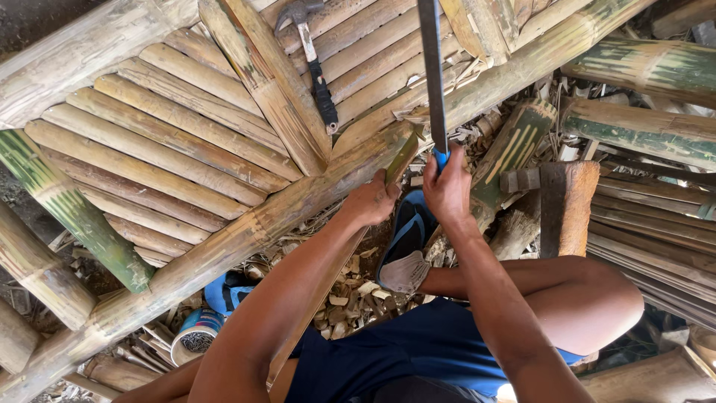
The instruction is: The person is assembling a bamboo structure by splitting bamboo strips, fitting them into a frame, and securing them with nails using a hammer. The person repeatedly measures, cuts, and hammers pieces into place.
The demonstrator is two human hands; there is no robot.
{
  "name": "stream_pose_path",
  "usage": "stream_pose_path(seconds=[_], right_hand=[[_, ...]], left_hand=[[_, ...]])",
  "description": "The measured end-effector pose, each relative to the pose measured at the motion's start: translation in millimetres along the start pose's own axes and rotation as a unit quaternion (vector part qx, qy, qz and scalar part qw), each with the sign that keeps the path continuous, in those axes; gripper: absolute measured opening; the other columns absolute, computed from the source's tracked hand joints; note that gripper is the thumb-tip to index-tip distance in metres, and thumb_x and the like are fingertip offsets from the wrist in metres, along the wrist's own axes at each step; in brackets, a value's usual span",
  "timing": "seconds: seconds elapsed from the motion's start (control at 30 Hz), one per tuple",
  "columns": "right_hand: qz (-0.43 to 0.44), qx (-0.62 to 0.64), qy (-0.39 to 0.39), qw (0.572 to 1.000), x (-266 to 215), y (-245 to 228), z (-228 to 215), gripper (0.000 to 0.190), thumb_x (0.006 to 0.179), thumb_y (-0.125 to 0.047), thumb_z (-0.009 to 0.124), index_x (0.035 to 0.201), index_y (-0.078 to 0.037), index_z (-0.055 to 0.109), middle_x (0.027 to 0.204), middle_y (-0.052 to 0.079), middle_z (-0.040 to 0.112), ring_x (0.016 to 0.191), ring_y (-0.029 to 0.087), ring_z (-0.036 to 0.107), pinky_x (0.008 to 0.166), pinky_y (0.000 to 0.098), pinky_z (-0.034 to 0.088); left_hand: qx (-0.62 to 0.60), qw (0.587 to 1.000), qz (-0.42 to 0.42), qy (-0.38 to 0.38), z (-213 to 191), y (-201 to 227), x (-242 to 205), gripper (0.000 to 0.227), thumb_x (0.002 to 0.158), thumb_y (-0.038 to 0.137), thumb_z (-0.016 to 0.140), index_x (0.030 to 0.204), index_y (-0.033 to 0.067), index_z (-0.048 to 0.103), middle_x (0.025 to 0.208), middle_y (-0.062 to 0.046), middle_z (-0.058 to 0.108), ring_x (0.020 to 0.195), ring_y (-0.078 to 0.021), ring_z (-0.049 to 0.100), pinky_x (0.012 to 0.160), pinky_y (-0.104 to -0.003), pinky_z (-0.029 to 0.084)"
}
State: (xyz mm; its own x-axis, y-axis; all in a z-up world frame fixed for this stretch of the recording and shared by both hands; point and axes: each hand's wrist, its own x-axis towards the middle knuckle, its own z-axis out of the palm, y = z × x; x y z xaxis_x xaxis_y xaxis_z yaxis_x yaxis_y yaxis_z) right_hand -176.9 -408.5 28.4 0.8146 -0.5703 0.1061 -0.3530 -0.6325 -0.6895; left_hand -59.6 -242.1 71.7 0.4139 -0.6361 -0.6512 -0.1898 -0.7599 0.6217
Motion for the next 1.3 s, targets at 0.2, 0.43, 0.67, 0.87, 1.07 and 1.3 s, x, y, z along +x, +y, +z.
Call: stream_pose_path(seconds=[0.2,0.43,0.67,0.87,1.07,1.3], right_hand=[[0.107,-0.158,-0.088,0.978,19,15,29,0.031,0.106,-0.024,0.06,0.122,-0.001,0.046,0.076,0.027,0.071,0.062,0.043,0.067,0.055,0.0535,0.054],[0.18,0.042,-0.018,0.983,-2,31,6,0.036,0.099,-0.018,0.051,0.131,-0.002,0.044,0.078,0.021,0.073,0.059,0.031,0.073,0.051,0.0436,0.06],[0.063,-0.176,-0.212,0.959,11,19,-35,0.041,0.105,-0.049,0.062,0.107,-0.008,0.058,0.062,0.009,0.063,0.049,0.023,0.062,0.047,0.0399,0.05],[0.132,-0.231,-0.298,0.917,45,20,-25,0.057,0.103,-0.066,0.041,0.122,-0.015,0.056,0.065,0.008,0.06,0.047,0.025,0.06,0.045,0.0413,0.049],[0.167,-0.248,-0.314,0.901,76,57,-20,0.066,0.095,-0.071,0.04,0.13,-0.016,0.055,0.064,0.007,0.063,0.05,0.018,0.06,0.043,0.0367,0.048],[0.296,0.213,-0.178,0.914,22,58,13,0.029,0.1,-0.028,0.067,0.12,-0.008,0.059,0.073,0.007,0.062,0.055,0.019,0.06,0.045,0.0358,0.05]], left_hand=[[0.072,0.997,-0.021,-0.013,-12,5,-6,0.061,0.106,0.046,0.034,0.154,0.0098,0.028,0.088,-0.021,0.071,0.064,-0.0302,0.065,0.064,-0.051,0.054],[0.248,0.968,-0.021,0.026,-37,2,-16,0.067,0.102,0.044,0.039,0.16,0.0162,0.024,0.077,-0.009,0.054,0.05,-0.0143,0.044,0.037,-0.031,0.045],[0.258,0.966,0.027,-0.019,-83,-11,5,0.058,0.104,0.05,0.039,0.149,0.0143,0.047,0.074,-0.005,0.056,0.057,-0.0175,0.051,0.049,-0.039,0.053],[0.309,0.949,0.054,-0.028,-95,-27,18,0.063,0.101,0.055,0.042,0.152,0.0168,0.043,0.086,-0.013,0.067,0.082,-0.0302,0.071,0.077,-0.048,0.061],[0.346,0.937,0.024,-0.044,-99,-24,17,0.062,0.105,0.049,0.04,0.159,0.0202,0.033,0.073,-0.013,0.062,0.061,-0.0257,0.06,0.059,-0.045,0.06],[0.289,0.956,0.036,-0.016,-58,-16,-2,0.074,0.103,0.05,0.043,0.162,0.012,0.022,0.069,-0.009,0.06,0.051,-0.0184,0.054,0.048,-0.036,0.054]])
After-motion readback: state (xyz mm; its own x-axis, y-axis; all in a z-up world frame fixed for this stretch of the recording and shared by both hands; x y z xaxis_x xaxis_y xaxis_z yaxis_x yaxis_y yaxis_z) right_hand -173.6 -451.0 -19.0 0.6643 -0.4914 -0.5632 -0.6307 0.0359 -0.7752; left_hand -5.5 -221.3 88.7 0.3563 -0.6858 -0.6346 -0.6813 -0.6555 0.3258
